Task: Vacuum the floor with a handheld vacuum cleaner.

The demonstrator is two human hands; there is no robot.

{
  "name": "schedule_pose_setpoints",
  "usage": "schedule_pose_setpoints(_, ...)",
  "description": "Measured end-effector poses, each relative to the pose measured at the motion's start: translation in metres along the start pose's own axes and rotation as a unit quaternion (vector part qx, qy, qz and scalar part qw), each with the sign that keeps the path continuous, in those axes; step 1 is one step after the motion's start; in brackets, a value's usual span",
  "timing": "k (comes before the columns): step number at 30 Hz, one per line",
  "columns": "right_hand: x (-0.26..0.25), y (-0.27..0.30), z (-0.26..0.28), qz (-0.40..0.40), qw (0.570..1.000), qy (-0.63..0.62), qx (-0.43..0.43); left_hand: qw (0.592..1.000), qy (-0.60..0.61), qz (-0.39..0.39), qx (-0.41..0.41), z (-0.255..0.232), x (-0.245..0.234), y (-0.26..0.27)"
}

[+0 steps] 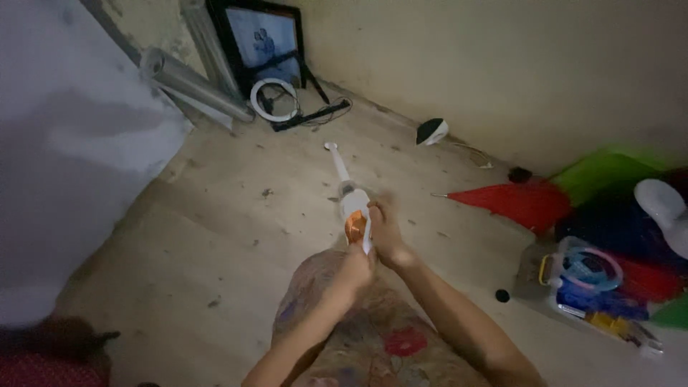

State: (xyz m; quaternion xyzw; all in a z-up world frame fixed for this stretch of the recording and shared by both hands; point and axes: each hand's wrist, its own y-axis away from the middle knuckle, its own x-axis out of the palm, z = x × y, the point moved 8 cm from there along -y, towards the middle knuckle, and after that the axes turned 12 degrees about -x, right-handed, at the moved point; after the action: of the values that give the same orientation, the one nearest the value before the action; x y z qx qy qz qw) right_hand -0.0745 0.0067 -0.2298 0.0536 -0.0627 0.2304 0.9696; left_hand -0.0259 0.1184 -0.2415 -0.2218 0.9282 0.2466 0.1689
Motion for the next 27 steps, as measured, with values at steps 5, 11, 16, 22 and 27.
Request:
schedule_pose_setpoints(5, -0.02, 0.053, 0.028, 0.017, 0.998, 0.051, 0.018, 0.987, -0.11, 0.035, 0.115, -0.012, 0.023, 0.051)
schedule_pose_setpoints(11, -0.014, 0.021, 0.023, 0.009, 0.999, 0.034, 0.018, 0.993, -0.063, 0.079, 0.061, -0.034, 0.012, 0.037)
schedule_pose_setpoints(16, 0.004, -0.035, 0.012, 0.038, 0.998, 0.048, -0.033, 0.993, 0.055, 0.04, 0.099, -0.087, -0.043, 0.016)
schedule_pose_setpoints(22, 0.039, -0.074, 0.038, 0.056, 0.992, 0.102, 0.041, 0.997, 0.026, 0.067, -0.014, -0.083, -0.065, -0.038)
schedule_pose_setpoints(27, 0.066, -0.106, 0.045, 0.091, 0.995, 0.036, 0.02, 0.998, -0.01, -0.004, 0.058, -0.072, -0.072, -0.081)
